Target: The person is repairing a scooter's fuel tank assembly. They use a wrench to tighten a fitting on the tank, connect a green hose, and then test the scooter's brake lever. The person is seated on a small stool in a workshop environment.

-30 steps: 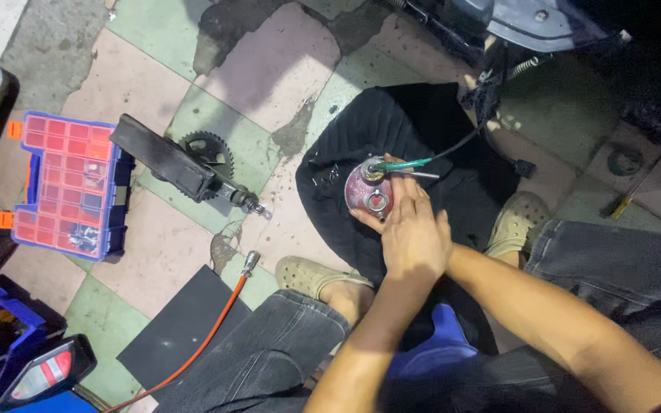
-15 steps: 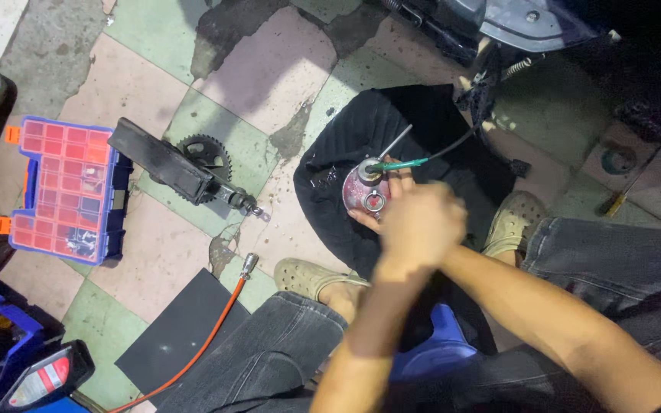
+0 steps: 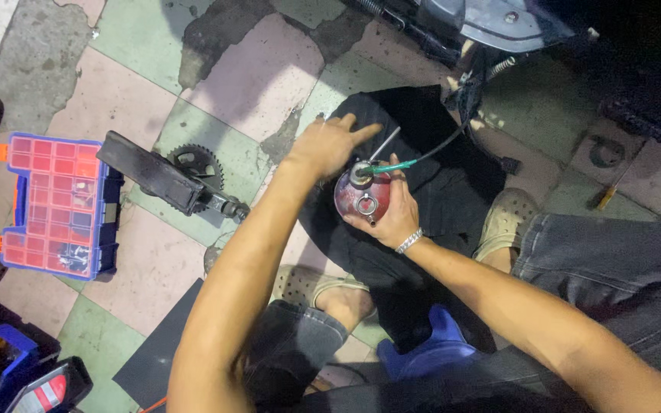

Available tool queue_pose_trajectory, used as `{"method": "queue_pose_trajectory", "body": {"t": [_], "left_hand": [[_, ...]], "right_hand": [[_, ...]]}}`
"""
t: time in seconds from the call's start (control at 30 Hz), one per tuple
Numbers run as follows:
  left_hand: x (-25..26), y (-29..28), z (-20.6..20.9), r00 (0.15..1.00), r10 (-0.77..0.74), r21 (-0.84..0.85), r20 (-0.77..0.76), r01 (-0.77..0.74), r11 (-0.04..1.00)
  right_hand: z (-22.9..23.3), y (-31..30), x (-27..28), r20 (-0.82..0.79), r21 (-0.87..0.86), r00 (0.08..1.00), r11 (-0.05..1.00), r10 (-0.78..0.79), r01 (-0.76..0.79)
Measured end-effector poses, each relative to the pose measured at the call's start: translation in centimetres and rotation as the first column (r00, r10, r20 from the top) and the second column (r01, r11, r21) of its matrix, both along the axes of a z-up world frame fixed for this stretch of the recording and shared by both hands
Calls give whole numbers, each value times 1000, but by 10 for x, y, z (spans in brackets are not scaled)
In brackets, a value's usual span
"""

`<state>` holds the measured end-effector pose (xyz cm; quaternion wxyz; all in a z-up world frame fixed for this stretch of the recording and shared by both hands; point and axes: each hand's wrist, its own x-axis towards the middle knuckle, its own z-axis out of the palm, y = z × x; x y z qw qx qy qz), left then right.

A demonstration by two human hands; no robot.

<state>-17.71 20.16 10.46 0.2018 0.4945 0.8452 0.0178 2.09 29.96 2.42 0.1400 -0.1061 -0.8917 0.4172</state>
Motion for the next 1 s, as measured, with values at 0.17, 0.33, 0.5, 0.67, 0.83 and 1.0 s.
{"method": "queue_pose_trajectory", "body": {"t": [0.17,0.33,0.5,0.67,0.83,1.0], "left_hand": [[-5,2,10,992,-124,-181,0,122,976],[-12,-25,11,982,-141,-335,-128,91,938],[57,-38,50,984,54,-570,168,52,820],[79,-42,74,896,109,-32,430,-105,994],[53,-47,54,936,329,2,123,-332,943],[24,-30,23,993,104,66,48,-107,992]], "right_hand": [[-2,0,0,38,-35,999,999,-6,7],[-1,0,1,19,-49,1000,999,-4,5],[-15,-1,3,55,-72,998,997,-2,6],[-29,1,3,-21,30,1000,1000,-4,4],[-10,-3,2,33,-90,999,996,-22,25],[-2,-3,-1,-26,-31,999,999,-22,21]]}}
